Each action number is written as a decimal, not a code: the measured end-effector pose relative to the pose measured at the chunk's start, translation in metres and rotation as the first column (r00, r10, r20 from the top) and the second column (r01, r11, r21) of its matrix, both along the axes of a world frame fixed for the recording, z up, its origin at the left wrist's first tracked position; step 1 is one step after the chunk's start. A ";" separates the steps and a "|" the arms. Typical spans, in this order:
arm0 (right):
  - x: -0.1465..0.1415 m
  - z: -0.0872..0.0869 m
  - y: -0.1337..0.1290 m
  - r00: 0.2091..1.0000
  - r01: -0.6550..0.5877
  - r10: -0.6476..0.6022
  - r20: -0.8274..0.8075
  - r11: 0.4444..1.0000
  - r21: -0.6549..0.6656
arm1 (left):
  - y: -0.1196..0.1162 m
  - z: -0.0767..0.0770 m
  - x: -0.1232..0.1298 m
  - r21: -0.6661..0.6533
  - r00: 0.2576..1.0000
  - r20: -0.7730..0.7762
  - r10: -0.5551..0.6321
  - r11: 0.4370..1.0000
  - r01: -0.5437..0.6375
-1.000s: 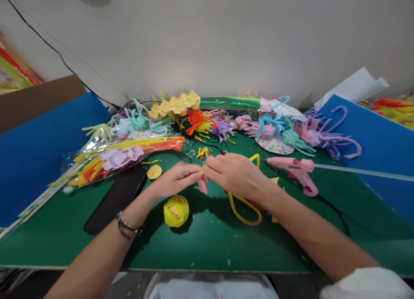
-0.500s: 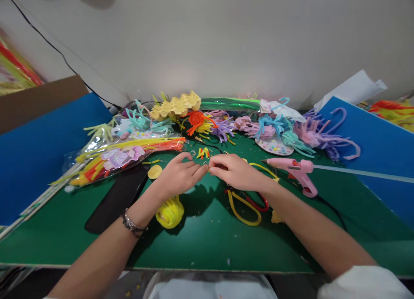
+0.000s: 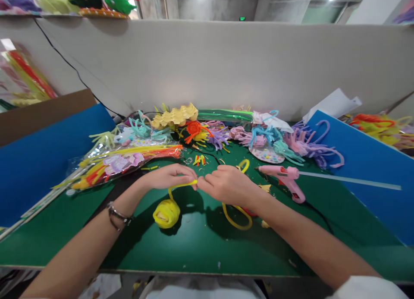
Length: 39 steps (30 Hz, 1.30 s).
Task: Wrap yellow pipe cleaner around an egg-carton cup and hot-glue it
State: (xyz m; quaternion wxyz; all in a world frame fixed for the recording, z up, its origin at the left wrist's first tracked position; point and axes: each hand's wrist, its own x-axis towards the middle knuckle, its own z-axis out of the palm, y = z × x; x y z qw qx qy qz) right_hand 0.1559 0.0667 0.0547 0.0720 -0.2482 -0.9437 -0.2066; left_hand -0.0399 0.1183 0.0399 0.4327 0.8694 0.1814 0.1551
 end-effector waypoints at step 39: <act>-0.001 0.007 -0.017 0.984 -0.159 0.147 0.096 0.979 0.125 | -0.010 0.006 0.004 0.322 0.995 -0.101 -0.027 0.945 0.059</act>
